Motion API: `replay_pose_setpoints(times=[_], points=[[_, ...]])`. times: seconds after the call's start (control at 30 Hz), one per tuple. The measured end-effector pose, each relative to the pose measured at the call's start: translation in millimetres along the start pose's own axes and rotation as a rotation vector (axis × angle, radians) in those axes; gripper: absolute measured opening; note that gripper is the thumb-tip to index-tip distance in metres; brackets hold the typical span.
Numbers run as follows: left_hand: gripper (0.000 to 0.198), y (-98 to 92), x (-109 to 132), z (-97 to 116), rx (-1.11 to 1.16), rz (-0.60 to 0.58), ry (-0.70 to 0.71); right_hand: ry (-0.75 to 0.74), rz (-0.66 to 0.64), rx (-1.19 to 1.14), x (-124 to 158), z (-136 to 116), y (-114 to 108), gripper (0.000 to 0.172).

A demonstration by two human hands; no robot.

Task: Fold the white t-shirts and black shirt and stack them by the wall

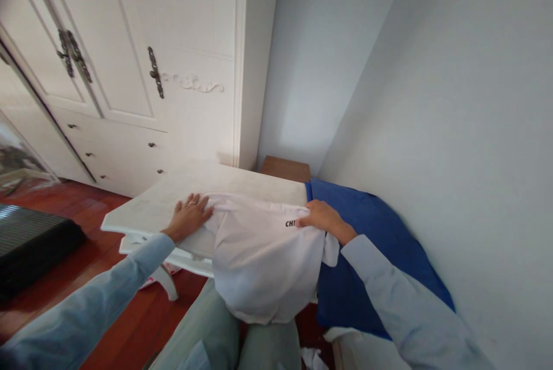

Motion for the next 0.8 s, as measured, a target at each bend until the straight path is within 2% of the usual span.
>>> replay_pose_setpoints(times=[0.13, 0.23, 0.37, 0.5, 0.57, 0.67, 0.73, 0.8], points=[[0.056, -1.2, -4, -5, -0.017, -0.095, 0.012, 0.043, -0.011, -0.069, -5, 19, 10, 0.02], [0.055, -2.3, -8, -13, -0.041, -0.139, 0.022, 0.053, -0.023, -0.224, -6, 30, 14, 0.025], [0.053, -5.5, -13, -29, -0.099, -0.076, 0.049, 0.008, -0.026, -0.423, -7, 40, 15, 0.035], [0.05, -14.0, -17, -49, -0.121, -0.016, 0.043, -0.092, -0.064, -0.459, -1, 42, 12, 0.04], [0.048, -21.0, -20, -60, -0.098, 0.001, 0.019, -0.139, -0.143, -0.477, 2, 43, 10, 0.043], [0.048, -32.7, -27, -74, 0.007, 0.051, 0.042, -0.172, -0.342, -0.507, 7, 45, 10, 0.046], [0.047, -40.1, -31, -82, 0.119, 0.081, 0.082, -0.183, -0.46, -0.476, 10, 49, 9, 0.046], [0.045, -47.3, -33, -90, 0.301, 0.087, 0.073, -0.18, -0.506, -0.405, 11, 55, 7, 0.042]])
Point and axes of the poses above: each hand's wrist, its own x-axis away from the middle knuckle, its own y-axis out of the palm, z = x × y, the point moved 3 cm from there along -x, towards the middle knuckle, and after that the axes turned 4 degrees about y, right-handed, at the moved point
